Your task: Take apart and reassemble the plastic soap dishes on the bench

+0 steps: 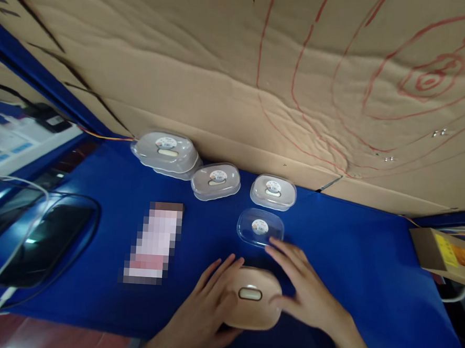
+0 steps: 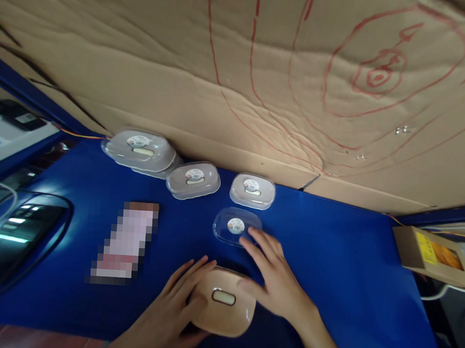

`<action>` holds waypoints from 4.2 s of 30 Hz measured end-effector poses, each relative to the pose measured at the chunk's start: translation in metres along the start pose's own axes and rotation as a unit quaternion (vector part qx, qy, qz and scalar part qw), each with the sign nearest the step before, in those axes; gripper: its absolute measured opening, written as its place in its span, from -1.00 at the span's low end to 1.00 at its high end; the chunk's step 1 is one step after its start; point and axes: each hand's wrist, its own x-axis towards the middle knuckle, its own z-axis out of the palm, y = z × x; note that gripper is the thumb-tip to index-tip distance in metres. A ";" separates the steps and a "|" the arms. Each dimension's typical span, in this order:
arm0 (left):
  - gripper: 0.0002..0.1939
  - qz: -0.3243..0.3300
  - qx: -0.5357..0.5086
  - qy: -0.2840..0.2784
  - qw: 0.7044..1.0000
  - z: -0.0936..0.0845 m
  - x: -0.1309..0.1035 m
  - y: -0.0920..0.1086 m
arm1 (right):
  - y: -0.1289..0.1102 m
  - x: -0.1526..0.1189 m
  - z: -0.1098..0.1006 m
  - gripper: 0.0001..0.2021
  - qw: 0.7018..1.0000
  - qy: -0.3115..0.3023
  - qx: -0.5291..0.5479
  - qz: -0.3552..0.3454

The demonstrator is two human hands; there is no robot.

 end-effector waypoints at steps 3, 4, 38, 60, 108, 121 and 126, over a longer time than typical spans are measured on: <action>-0.44 -0.028 -0.038 -0.013 0.999 -0.008 0.007 -0.005 | -0.018 -0.017 0.008 0.10 0.998 -0.066 0.009 -0.013; -0.34 -0.042 -0.059 -0.023 0.997 -0.011 0.009 -0.007 | -0.022 -0.021 0.014 0.12 0.997 -0.069 0.008 -0.016; -0.44 -0.095 0.124 0.040 0.987 -0.068 0.095 -0.067 | -0.066 -0.056 0.110 -0.21 0.971 0.190 -0.135 0.052; -0.61 -0.073 -0.027 0.012 0.997 -0.014 0.050 -0.022 | -0.075 -0.052 0.083 -0.82 0.974 0.189 -0.009 -0.128; 0.26 -0.166 -0.247 0.031 0.954 -0.013 0.038 0.017 | 0.052 -0.038 -0.012 -0.39 0.910 0.278 0.296 0.083; 0.20 -0.105 -0.302 -0.043 0.947 0.006 0.035 0.033 | 0.120 -0.024 -0.016 -0.43 0.945 0.290 0.072 0.133; 0.14 -0.043 -0.302 -0.077 0.949 0.021 0.036 0.035 | 0.118 -0.030 -0.014 -0.44 0.946 0.283 0.077 0.136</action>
